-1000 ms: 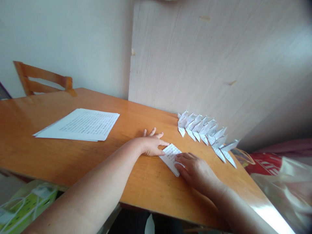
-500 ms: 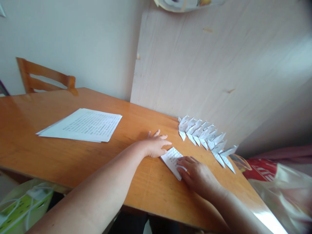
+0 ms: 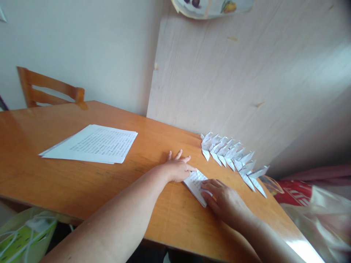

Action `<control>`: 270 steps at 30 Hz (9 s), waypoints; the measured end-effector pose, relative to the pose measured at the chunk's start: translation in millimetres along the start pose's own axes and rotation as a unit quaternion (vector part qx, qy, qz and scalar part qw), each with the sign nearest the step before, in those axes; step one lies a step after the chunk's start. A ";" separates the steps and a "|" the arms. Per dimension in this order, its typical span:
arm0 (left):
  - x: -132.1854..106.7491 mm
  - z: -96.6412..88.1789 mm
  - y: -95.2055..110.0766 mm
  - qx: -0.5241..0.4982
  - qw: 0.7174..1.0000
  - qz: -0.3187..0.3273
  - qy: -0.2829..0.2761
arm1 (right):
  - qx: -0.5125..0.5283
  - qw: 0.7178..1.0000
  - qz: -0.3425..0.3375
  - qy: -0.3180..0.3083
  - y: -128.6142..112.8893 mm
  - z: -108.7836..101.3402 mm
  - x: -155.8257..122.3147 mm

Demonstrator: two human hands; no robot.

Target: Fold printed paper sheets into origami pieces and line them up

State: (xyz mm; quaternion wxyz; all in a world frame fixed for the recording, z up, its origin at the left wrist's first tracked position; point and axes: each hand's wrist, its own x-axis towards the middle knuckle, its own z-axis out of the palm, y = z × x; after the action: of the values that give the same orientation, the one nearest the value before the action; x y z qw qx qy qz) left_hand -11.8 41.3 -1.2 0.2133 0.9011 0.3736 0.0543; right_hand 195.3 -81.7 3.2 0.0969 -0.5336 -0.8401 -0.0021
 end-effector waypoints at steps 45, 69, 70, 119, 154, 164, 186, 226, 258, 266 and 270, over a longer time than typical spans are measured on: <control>-8.0 -3.9 11.4 -0.065 0.996 0.039 0.055 | 0.107 0.990 0.049 0.072 -5.7 8.6 -0.9; -5.6 2.0 12.3 -0.021 0.996 0.030 0.086 | 0.210 0.968 0.106 0.092 44.3 16.8 46.8; -5.3 3.2 11.5 -0.014 0.997 0.029 0.076 | 0.207 0.968 0.115 0.084 44.7 15.6 45.7; -10.3 4.3 20.1 -0.436 0.896 -0.011 0.086 | 0.549 0.814 0.188 0.018 28.0 6.9 36.2; -10.4 -3.2 27.6 -0.528 0.828 -0.009 0.188 | 0.643 0.735 0.176 0.121 30.8 8.0 39.2; -6.3 -3.5 23.5 -0.531 0.798 -0.046 0.280 | 0.719 0.672 0.177 0.023 16.4 2.2 37.5; -6.6 0.2 23.3 -0.665 0.732 -0.017 0.147 | 0.687 0.707 0.161 0.051 17.5 2.6 38.8; -7.1 0.9 24.2 -0.675 0.717 -0.026 0.172 | 0.690 0.709 0.139 0.040 18.3 10.6 39.8; 0.6 -4.2 -3.0 -0.602 0.737 -0.086 0.294 | 0.639 0.750 0.168 0.044 17.6 7.6 41.2; -1.9 -10.8 -5.1 -0.582 0.741 -0.095 0.321 | 0.645 0.742 0.174 0.045 17.1 6.2 41.0; -3.1 -12.8 -5.7 -0.577 0.739 -0.098 0.334 | 0.643 0.744 0.174 0.049 16.3 4.9 40.6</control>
State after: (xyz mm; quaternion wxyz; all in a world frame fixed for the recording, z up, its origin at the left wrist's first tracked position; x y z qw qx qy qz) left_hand -21.0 47.1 8.1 0.5585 0.4881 0.4038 0.5355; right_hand 192.4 -37.7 3.5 0.4571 -0.4811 -0.5287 0.5292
